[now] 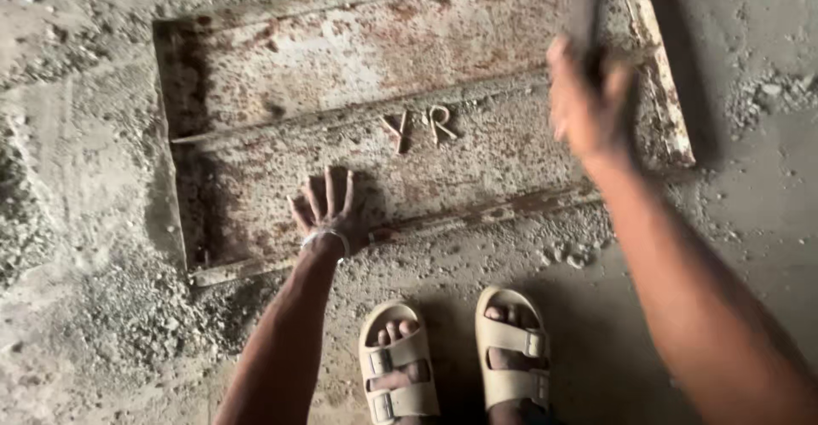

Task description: The person uses a hammer to repeatedly strike metal letters 'Y' and 'R' placed on a rusty metal tray. The person holds the letters in place with one hand while striking them with the other, occasionally repositioning the letters on the tray.

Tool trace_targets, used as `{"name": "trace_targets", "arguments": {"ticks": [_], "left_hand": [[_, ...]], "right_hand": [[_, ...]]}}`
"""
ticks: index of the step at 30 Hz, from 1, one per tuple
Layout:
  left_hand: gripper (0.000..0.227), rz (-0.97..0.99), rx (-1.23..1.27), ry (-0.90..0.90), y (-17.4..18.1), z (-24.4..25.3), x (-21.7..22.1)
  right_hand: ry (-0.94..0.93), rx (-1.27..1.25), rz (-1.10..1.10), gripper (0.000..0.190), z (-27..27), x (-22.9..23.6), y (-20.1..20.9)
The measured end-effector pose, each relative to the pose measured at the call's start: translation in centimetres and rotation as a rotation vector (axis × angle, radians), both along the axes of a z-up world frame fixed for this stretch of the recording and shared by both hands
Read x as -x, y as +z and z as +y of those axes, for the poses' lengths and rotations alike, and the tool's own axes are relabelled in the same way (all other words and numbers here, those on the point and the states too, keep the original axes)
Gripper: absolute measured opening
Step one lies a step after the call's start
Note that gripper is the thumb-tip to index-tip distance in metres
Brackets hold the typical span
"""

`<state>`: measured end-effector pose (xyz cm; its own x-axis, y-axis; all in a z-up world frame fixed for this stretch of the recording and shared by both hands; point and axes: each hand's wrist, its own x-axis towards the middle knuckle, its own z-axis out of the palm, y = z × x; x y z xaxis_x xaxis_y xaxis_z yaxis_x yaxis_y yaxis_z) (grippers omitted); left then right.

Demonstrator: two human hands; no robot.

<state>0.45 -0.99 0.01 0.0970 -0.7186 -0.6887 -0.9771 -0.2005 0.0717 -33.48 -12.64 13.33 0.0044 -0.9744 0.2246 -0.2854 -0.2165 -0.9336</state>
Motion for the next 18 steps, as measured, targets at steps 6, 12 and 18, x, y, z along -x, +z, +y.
{"name": "trace_targets", "arguments": {"ticks": [6,12,18], "left_hand": [[0.143,0.006,-0.014,-0.02,0.4,0.0,0.3],[0.142,-0.008,0.005,0.014,-0.6,-0.4,-0.2],[0.142,0.006,-0.03,0.004,-0.4,-0.1,0.2]], "right_hand": [[-0.024,0.289,-0.133,0.042,-3.5,-2.2,-0.4],[-0.099,-0.819,0.513,0.04,2.5,-0.9,-10.0],[-0.228,-0.616,0.274,0.029,2.7,0.7,-4.1]]}}
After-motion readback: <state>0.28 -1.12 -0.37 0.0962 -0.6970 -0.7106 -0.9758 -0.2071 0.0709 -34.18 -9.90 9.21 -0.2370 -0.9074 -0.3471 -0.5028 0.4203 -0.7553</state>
